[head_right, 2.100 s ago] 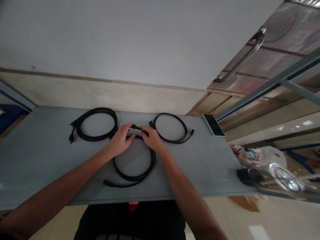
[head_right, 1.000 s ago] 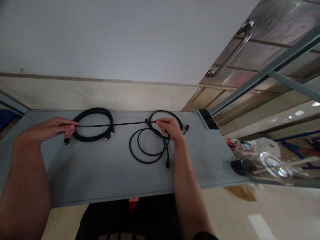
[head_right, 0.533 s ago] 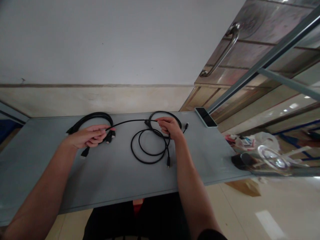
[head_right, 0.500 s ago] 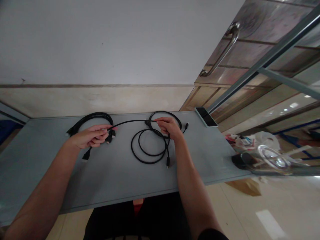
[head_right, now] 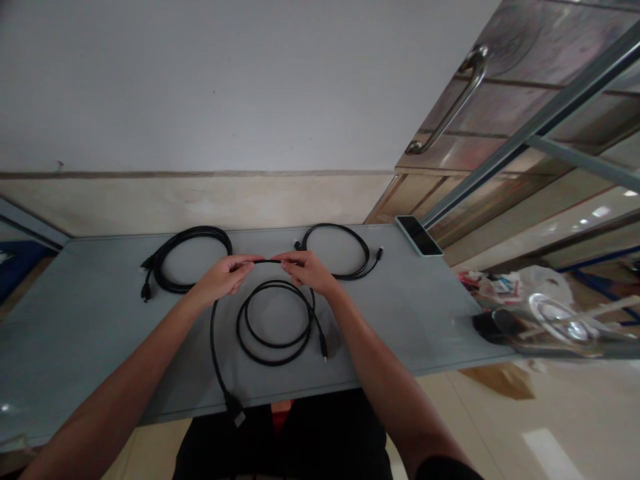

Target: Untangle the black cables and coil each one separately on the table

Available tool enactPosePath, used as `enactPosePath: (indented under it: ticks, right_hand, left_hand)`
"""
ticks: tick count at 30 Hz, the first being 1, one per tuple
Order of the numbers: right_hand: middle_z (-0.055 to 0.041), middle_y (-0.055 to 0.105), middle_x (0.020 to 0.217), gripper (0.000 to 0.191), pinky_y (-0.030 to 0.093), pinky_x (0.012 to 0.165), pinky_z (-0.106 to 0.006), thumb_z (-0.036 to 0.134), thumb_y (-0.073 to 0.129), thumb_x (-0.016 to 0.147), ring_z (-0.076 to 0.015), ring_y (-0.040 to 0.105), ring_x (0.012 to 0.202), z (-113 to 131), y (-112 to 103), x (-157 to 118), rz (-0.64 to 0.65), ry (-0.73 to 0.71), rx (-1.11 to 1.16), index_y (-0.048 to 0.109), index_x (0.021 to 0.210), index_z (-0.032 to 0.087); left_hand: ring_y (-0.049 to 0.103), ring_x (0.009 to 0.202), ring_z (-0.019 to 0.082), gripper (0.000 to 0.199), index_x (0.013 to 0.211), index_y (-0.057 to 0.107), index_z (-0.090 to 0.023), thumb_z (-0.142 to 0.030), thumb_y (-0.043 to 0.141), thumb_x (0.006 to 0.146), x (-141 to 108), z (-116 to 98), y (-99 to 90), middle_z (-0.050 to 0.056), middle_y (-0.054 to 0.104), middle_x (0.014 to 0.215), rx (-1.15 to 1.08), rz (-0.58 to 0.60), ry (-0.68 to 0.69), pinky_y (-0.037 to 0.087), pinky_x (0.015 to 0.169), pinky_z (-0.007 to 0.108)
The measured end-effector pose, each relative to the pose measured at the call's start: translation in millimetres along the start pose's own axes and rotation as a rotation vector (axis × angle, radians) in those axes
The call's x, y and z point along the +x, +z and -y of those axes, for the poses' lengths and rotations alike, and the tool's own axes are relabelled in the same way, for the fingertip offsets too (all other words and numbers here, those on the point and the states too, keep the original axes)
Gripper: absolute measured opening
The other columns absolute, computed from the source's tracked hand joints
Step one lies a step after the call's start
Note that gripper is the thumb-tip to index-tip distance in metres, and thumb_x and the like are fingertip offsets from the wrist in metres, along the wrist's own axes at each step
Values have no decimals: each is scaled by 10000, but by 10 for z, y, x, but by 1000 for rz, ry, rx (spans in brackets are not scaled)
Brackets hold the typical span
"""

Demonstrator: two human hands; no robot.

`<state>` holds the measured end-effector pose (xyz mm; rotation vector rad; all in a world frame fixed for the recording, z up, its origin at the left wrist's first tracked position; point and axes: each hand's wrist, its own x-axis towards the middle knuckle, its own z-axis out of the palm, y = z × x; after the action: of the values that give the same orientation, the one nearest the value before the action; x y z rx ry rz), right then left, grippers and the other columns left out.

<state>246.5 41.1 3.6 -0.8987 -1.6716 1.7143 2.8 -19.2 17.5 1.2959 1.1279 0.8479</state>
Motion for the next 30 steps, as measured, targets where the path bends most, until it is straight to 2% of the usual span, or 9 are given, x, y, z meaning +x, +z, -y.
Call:
enactPosePath:
  ticks: [2,5,8,11,14,17,22,26,30]
  right_hand:
    - [80,343,565,437,234,406,-202,381,687,825,-42,283,448,-14,-21,11,3,8,3,699,1182,128]
    - [74,358,562,425,195,408,-203,360,711,795,-38,269,450,-26,-159,15,-36,22,26,719,1145,120]
    - [74,364,546,401,159,408,-208,328,729,766,-34,245,439,-20,-347,0,-116,25,64,733,1107,116]
    - [67,394,548,393,162,407,-212,304,739,744,-37,264,436,0,-508,-29,-175,14,83,737,1086,109]
    - [63,410,552,372,169,406,-213,290,738,735,-37,286,433,16,-614,-57,-228,-11,86,740,1065,120]
    - [78,367,534,346,168,412,-216,282,734,732,-35,261,433,14,-661,-62,-278,-46,105,741,1041,126]
    - [81,337,545,346,155,421,-219,275,739,714,-38,206,451,-4,-636,-25,-346,-77,163,736,1031,137]
    - [76,334,570,362,141,418,-219,287,729,721,-45,194,459,10,-601,-16,-363,-67,184,723,1059,156]
    - [68,343,582,350,151,408,-216,310,730,709,-49,205,458,29,-524,4,-403,-103,177,717,1030,171]
  left_hand:
    - [277,394,60,518,1270,636,-124,-471,603,887,23,16,-26,-95,286,491,5,-42,-11,241,391,184]
    - [224,364,44,475,1209,656,-106,-427,647,859,4,-59,-151,-112,252,479,-94,-109,-83,198,371,178]
    - [202,342,32,436,1158,661,-108,-392,692,828,-76,-170,-387,-123,232,475,-158,-191,-111,164,350,167]
    - [203,335,30,446,1172,652,-122,-396,707,824,-184,-223,-686,-125,220,478,-172,-204,-124,145,336,150]
    - [184,333,26,401,1127,668,-137,-384,719,816,-292,-215,-958,-124,212,483,-178,-232,-141,140,319,144]
    - [176,347,18,310,1031,685,-139,-331,741,794,-370,-199,-1124,-116,223,501,-202,-266,-125,155,311,136]
    - [179,353,17,255,1034,673,-161,-289,714,817,-383,-192,-1135,-109,238,521,-263,-216,-135,167,314,125]
    - [193,344,22,348,1167,640,-200,-307,698,840,-343,-197,-1029,-115,248,511,-298,-133,-140,189,326,126]
    - [223,340,31,385,1206,618,-205,-337,689,851,-283,-228,-873,-118,287,489,-310,-144,-74,244,341,139]
